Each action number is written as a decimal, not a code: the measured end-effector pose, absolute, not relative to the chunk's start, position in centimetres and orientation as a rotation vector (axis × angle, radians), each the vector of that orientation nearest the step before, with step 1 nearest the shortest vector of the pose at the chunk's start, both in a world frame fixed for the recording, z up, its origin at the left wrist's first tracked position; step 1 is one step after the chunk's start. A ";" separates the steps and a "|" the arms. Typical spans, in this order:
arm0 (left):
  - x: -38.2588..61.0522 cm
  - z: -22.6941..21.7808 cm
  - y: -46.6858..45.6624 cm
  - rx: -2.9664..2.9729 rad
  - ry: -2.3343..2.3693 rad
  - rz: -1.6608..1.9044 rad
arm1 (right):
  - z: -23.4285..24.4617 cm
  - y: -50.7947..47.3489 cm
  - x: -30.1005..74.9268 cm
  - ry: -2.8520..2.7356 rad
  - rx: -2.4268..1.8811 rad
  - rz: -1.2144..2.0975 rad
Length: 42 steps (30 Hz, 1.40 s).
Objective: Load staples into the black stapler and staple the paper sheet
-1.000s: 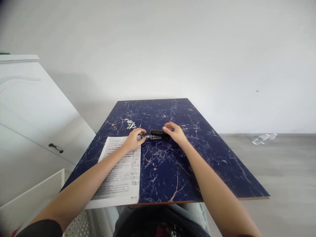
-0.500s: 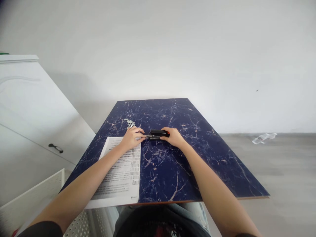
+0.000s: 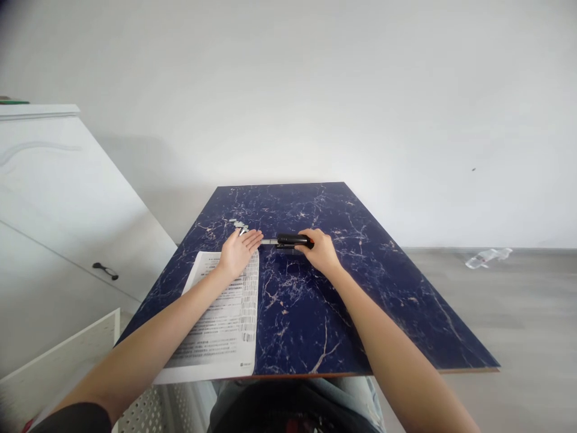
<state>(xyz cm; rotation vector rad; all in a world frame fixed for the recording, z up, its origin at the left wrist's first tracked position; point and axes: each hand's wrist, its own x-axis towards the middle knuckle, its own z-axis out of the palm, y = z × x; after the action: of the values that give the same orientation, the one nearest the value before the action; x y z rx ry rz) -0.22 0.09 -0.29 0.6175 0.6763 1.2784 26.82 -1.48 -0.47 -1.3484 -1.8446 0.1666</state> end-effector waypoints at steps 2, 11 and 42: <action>-0.3 0.0 -0.2 0.518 0.589 1.194 | -0.3 -1.8 26.4 -1.774 -1.323 0.128; 0.4 0.9 -1.3 0.369 0.441 1.091 | 0.1 -2.9 24.9 -1.787 -0.990 -0.167; 0.2 1.3 -1.4 0.418 0.431 1.073 | 0.2 -4.1 25.9 -2.201 -0.817 -0.491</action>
<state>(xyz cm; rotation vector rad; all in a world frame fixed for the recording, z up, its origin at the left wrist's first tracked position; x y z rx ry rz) 0.17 -1.44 1.34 0.4181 0.4308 1.0726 25.95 -4.11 0.24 -0.8169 -2.2006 -0.4911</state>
